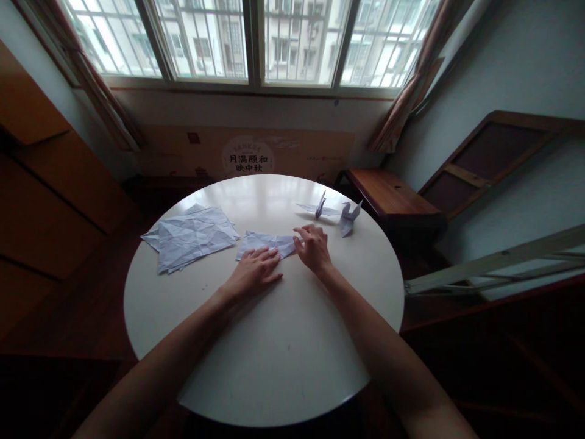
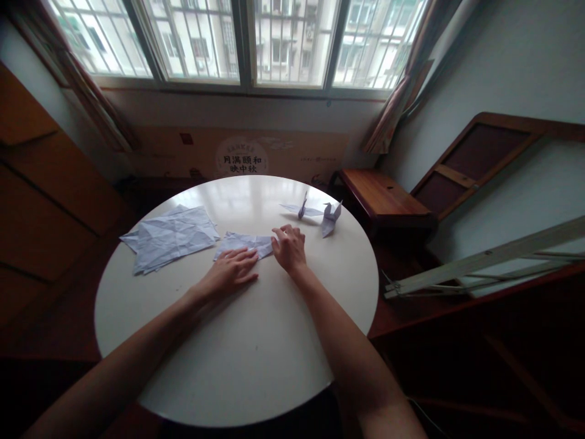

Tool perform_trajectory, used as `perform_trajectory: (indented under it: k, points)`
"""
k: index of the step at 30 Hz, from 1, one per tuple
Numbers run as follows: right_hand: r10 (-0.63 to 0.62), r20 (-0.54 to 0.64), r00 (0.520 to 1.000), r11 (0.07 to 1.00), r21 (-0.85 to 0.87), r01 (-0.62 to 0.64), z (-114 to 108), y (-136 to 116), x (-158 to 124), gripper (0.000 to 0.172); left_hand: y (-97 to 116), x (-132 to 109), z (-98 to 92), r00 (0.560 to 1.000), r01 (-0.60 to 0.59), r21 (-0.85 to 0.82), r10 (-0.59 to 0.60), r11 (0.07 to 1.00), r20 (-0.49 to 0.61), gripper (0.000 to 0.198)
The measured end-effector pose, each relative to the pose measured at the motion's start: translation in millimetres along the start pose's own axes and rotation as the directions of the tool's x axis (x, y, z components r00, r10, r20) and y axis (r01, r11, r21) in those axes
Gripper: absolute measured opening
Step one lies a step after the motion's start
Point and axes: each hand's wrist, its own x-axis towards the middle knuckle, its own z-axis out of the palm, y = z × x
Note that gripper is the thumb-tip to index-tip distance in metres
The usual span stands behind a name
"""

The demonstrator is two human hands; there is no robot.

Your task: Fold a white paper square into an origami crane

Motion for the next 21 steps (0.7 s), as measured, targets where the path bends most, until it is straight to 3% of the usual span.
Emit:
perform_trajectory:
  k: [3, 8, 14, 21]
  points:
    - [-0.187, 0.104, 0.977, 0.98, 0.092, 0.177, 3.9, -2.3, -1.5, 0.032, -0.5, -1.0, 1.1, 0.998, 0.04, 0.022, -0.039, 0.999, -0.043, 0.048]
    - [-0.415, 0.225, 0.881, 0.902, 0.227, 0.367, 11.8, -6.4, -3.8, 0.028, 0.7, -1.7, 0.9, 0.995, 0.077, 0.026, -0.075, 0.997, -0.06, 0.045]
    - [-0.435, 0.293, 0.851, 0.894, 0.25, 0.371, 5.3, -0.2, -0.7, 0.027, 3.2, -0.9, -2.4, 0.994, 0.096, 0.025, -0.095, 0.995, -0.049, 0.046]
    - [-0.274, 0.307, 0.911, 0.958, 0.165, 0.233, -0.7, 16.1, 5.0, 0.027, 3.1, -0.6, -3.2, 0.993, 0.111, 0.034, -0.11, 0.993, -0.037, 0.049]
